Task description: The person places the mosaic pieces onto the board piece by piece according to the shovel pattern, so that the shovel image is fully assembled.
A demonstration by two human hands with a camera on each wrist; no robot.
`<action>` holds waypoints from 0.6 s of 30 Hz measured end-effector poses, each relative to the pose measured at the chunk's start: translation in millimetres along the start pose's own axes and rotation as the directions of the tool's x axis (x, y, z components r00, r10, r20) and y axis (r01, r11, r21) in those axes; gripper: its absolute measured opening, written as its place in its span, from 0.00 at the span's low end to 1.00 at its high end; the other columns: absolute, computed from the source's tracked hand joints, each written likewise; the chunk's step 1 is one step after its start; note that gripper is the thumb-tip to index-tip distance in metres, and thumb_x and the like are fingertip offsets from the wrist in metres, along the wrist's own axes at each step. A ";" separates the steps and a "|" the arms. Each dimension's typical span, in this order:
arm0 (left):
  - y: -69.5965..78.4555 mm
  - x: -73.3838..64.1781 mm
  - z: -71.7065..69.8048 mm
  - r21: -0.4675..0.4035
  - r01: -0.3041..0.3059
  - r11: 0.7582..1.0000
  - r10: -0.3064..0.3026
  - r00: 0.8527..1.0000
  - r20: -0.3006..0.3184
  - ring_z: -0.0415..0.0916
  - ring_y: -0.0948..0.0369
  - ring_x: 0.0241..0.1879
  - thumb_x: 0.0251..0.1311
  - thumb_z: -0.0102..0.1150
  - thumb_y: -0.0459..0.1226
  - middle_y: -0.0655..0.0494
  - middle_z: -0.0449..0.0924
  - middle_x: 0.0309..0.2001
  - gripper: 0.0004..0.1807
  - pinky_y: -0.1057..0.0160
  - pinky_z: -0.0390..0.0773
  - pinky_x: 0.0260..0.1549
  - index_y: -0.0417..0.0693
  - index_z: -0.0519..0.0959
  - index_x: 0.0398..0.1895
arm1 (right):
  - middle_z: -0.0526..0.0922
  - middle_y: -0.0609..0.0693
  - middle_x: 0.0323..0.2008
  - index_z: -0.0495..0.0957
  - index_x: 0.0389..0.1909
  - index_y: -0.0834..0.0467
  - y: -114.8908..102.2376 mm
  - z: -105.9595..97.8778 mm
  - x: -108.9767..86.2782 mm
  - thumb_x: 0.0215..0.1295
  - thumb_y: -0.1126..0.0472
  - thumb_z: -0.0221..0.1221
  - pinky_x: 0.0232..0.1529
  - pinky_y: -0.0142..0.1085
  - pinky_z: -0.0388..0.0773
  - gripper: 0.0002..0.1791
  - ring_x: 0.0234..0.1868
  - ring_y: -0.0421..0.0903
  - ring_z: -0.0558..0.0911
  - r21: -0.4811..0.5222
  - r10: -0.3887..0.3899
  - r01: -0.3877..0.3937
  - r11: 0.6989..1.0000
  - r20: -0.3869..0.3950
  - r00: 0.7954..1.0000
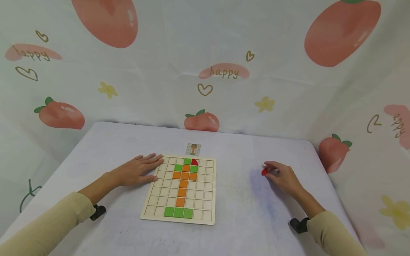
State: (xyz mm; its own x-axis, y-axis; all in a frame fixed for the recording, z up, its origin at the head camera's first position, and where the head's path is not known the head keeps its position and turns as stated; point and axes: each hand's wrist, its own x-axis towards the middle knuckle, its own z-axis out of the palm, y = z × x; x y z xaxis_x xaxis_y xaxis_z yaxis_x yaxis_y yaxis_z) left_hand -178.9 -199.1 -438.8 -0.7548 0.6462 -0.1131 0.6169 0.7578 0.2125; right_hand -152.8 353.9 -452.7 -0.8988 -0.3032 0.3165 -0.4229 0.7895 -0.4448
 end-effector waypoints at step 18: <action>-1.6 0.4 1.7 0.007 0.006 1.000 -0.006 1.000 0.005 0.50 0.47 0.76 0.69 0.48 0.62 0.54 0.52 0.78 0.42 0.36 0.55 0.68 0.51 0.56 0.79 | 0.88 0.54 0.38 0.81 0.53 0.64 -28.6 24.2 30.1 0.55 0.67 0.72 0.44 0.49 0.79 0.23 0.39 0.51 0.84 0.052 0.078 -0.080 0.995 0.040 0.996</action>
State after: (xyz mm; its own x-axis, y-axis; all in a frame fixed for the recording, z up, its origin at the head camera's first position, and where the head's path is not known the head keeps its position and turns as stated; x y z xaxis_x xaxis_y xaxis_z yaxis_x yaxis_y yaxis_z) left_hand -179.8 -200.0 -440.9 -0.7575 0.6418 -0.1194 0.6136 0.7625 0.2052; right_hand -170.6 309.3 -450.7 -0.9330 -0.2615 0.2472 -0.3549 0.7824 -0.5118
